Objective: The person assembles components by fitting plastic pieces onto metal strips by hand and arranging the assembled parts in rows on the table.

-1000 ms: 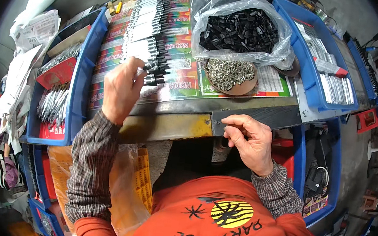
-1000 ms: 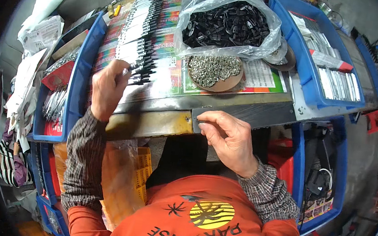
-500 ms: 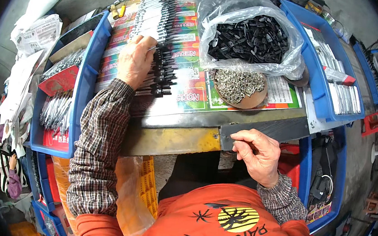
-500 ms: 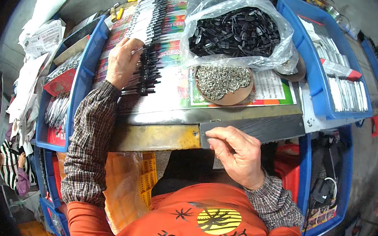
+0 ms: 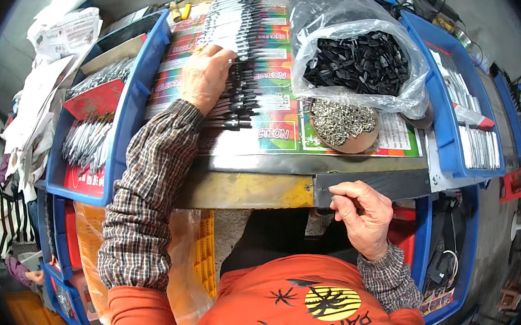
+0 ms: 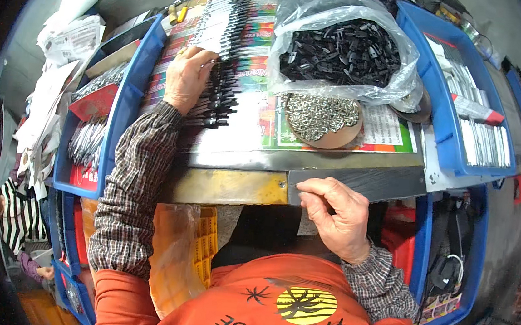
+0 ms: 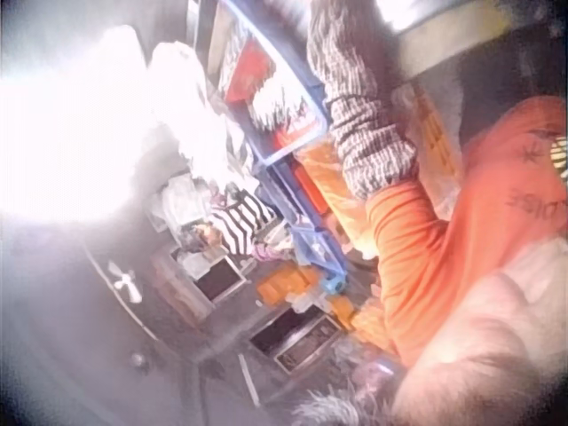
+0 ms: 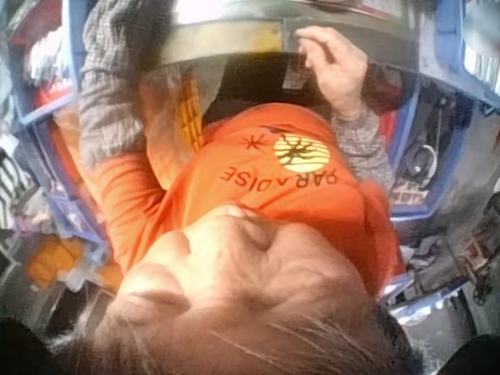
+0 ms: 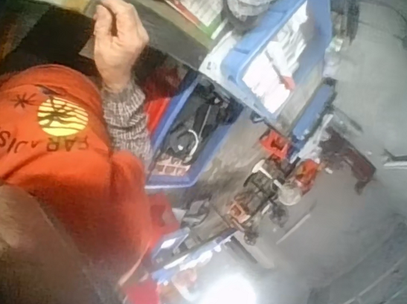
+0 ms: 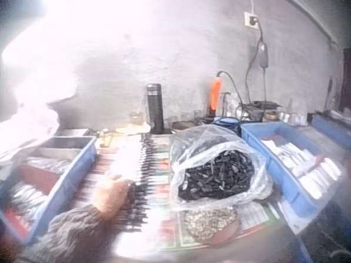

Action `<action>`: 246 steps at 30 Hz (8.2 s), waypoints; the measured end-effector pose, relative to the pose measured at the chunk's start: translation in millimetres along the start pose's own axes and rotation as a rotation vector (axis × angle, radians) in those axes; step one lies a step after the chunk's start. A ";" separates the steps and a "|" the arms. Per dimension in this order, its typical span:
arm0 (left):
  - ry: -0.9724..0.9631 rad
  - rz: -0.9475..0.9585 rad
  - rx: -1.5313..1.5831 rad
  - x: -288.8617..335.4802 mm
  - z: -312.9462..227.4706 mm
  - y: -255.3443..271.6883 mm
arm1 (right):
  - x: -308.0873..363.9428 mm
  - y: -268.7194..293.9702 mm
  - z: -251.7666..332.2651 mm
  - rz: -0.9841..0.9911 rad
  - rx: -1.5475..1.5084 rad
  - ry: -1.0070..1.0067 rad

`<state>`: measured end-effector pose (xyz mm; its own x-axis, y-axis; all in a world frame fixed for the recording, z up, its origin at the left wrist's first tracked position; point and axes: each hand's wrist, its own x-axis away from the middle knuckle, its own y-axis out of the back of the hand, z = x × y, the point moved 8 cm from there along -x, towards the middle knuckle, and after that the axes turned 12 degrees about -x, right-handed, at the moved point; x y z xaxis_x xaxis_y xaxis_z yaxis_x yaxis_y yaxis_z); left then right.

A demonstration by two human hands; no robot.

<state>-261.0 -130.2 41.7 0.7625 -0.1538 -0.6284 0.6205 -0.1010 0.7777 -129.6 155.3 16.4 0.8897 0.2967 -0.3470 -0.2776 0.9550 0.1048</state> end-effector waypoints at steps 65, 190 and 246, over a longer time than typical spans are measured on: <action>0.194 0.728 -0.647 177.0 212.8 137.3 | 19.8 14.9 8.9 -0.012 0.007 -0.057; 0.670 0.443 1.704 151.2 -194.9 71.0 | 40.5 -15.9 20.3 0.235 -0.203 -0.188; 0.405 0.818 1.601 146.0 -198.4 68.7 | 19.1 -5.1 34.0 0.433 -0.305 -0.137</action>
<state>-70.7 35.4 -0.3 0.8899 -0.4465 0.0934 -0.4460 -0.8946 -0.0268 -98.8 156.1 41.0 0.7039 0.6801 -0.2050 -0.7036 0.7071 -0.0705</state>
